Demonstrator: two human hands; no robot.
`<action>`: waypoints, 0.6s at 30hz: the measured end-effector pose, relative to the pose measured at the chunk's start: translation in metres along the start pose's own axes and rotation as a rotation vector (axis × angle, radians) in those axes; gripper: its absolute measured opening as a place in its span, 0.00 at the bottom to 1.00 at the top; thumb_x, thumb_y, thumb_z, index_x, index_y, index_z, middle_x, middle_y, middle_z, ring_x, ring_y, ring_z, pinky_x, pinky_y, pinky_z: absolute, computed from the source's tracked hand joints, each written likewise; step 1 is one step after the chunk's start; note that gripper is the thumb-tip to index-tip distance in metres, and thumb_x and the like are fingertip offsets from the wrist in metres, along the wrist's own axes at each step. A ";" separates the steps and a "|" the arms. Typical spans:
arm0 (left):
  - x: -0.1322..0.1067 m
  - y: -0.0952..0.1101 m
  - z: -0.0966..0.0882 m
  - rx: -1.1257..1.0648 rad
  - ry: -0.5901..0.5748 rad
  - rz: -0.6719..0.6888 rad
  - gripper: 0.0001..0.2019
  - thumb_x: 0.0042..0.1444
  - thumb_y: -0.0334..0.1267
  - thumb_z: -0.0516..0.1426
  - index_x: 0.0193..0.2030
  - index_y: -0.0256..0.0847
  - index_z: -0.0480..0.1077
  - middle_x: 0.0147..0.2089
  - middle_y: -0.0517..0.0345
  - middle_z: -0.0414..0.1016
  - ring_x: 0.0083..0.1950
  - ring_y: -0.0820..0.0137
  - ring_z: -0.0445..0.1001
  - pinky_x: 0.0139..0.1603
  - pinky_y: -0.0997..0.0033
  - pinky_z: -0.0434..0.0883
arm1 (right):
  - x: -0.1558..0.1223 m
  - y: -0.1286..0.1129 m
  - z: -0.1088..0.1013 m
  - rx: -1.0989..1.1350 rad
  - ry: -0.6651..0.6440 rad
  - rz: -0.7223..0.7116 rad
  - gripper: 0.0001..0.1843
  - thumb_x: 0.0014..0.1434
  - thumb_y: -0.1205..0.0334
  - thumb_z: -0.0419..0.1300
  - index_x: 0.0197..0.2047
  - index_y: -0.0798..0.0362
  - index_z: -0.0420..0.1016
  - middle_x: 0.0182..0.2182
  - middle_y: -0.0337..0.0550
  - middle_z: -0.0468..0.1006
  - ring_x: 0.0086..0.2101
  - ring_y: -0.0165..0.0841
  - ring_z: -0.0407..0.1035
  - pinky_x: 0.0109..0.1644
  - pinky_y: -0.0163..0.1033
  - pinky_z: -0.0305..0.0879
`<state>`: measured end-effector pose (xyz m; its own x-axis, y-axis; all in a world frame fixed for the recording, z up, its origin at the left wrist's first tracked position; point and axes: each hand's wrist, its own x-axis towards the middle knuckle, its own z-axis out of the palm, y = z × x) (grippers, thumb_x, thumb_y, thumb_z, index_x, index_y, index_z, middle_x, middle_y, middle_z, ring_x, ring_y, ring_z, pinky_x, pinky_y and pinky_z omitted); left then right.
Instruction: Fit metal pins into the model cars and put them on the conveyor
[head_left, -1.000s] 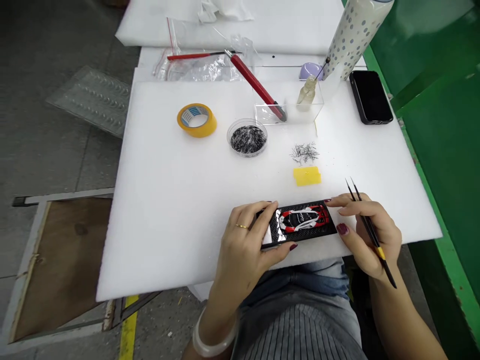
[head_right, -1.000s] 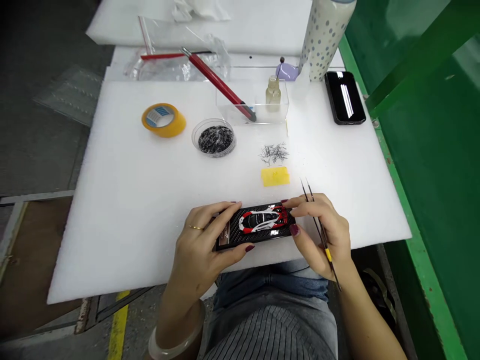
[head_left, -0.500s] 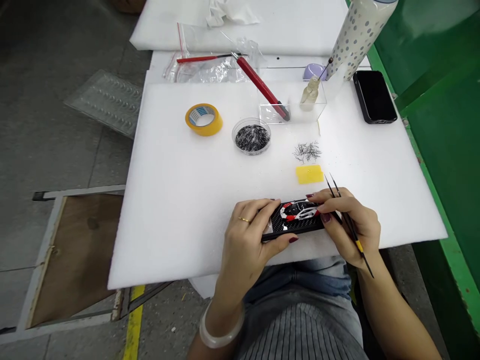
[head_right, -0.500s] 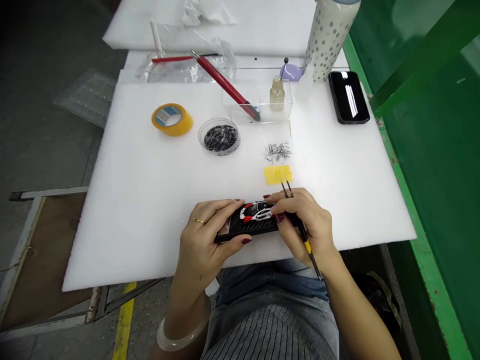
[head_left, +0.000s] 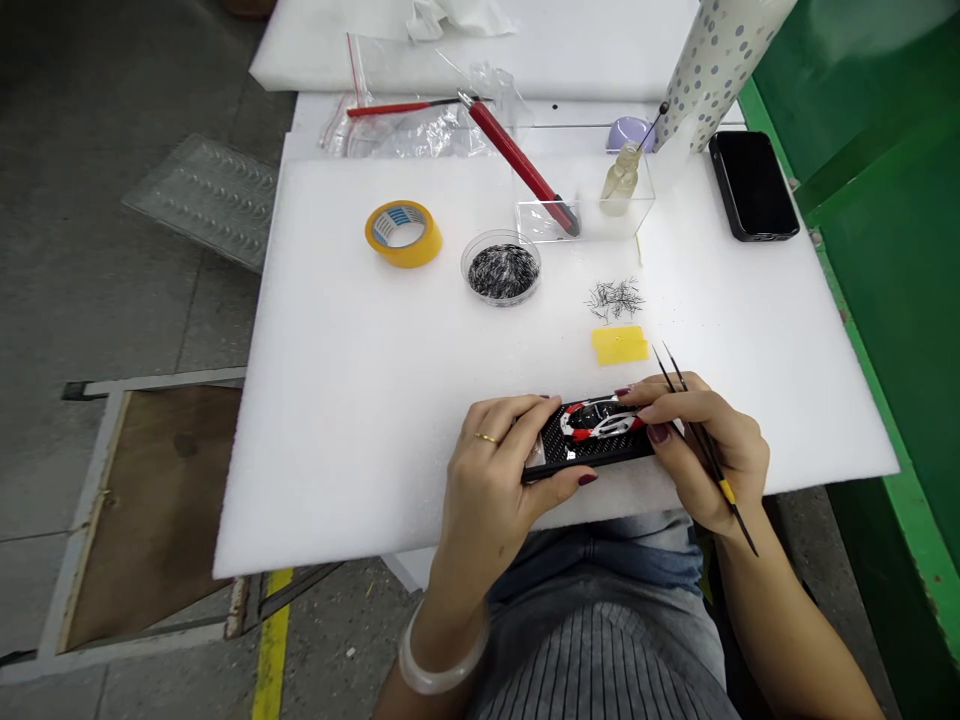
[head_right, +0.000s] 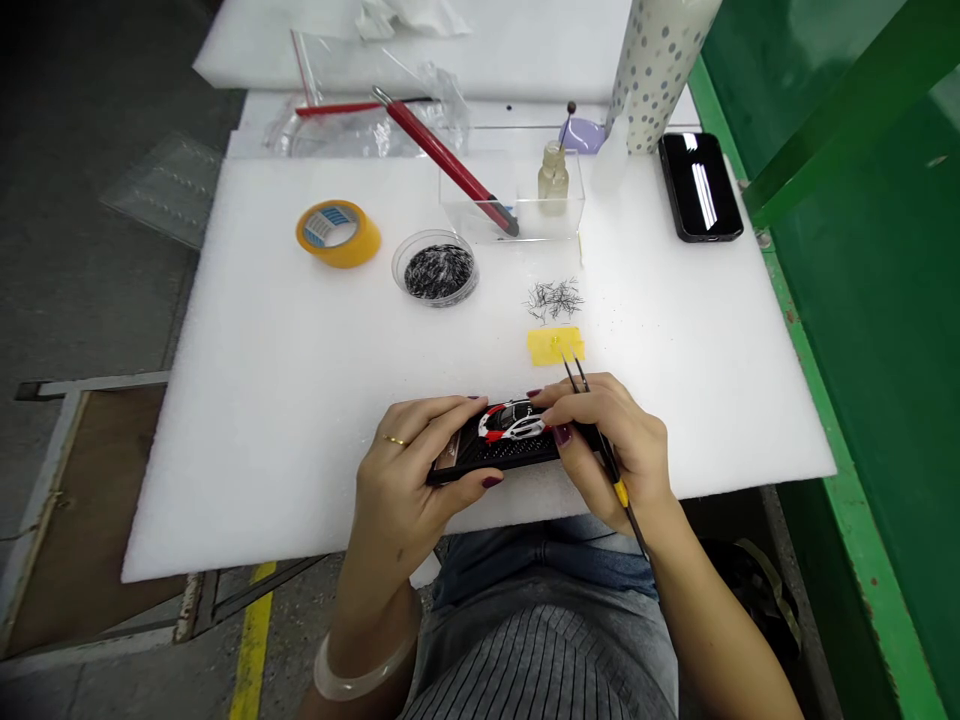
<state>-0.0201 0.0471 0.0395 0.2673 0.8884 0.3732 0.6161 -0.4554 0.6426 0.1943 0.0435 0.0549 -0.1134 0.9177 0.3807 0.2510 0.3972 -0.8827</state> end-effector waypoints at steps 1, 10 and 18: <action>0.000 0.000 0.000 0.000 -0.004 0.000 0.27 0.65 0.58 0.58 0.58 0.36 0.73 0.52 0.49 0.78 0.53 0.61 0.72 0.56 0.60 0.74 | -0.001 -0.001 0.000 0.007 0.006 0.006 0.16 0.66 0.76 0.57 0.48 0.46 0.76 0.47 0.43 0.81 0.49 0.38 0.74 0.55 0.48 0.71; 0.000 -0.003 -0.004 0.040 -0.046 0.035 0.28 0.64 0.59 0.58 0.59 0.38 0.71 0.52 0.50 0.78 0.53 0.61 0.73 0.56 0.62 0.74 | 0.015 -0.005 -0.023 -0.124 -0.299 0.190 0.13 0.63 0.68 0.64 0.48 0.48 0.67 0.52 0.47 0.78 0.50 0.39 0.74 0.53 0.43 0.70; -0.006 -0.011 -0.004 0.034 -0.047 0.081 0.36 0.65 0.64 0.54 0.72 0.43 0.56 0.58 0.46 0.76 0.57 0.58 0.77 0.52 0.60 0.80 | 0.009 -0.015 -0.036 -0.224 -0.301 0.086 0.11 0.62 0.67 0.63 0.41 0.46 0.62 0.43 0.44 0.76 0.41 0.37 0.71 0.45 0.42 0.70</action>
<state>-0.0319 0.0468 0.0329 0.3511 0.8507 0.3913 0.6155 -0.5246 0.5882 0.2238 0.0461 0.0817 -0.3517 0.9185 0.1806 0.4721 0.3406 -0.8131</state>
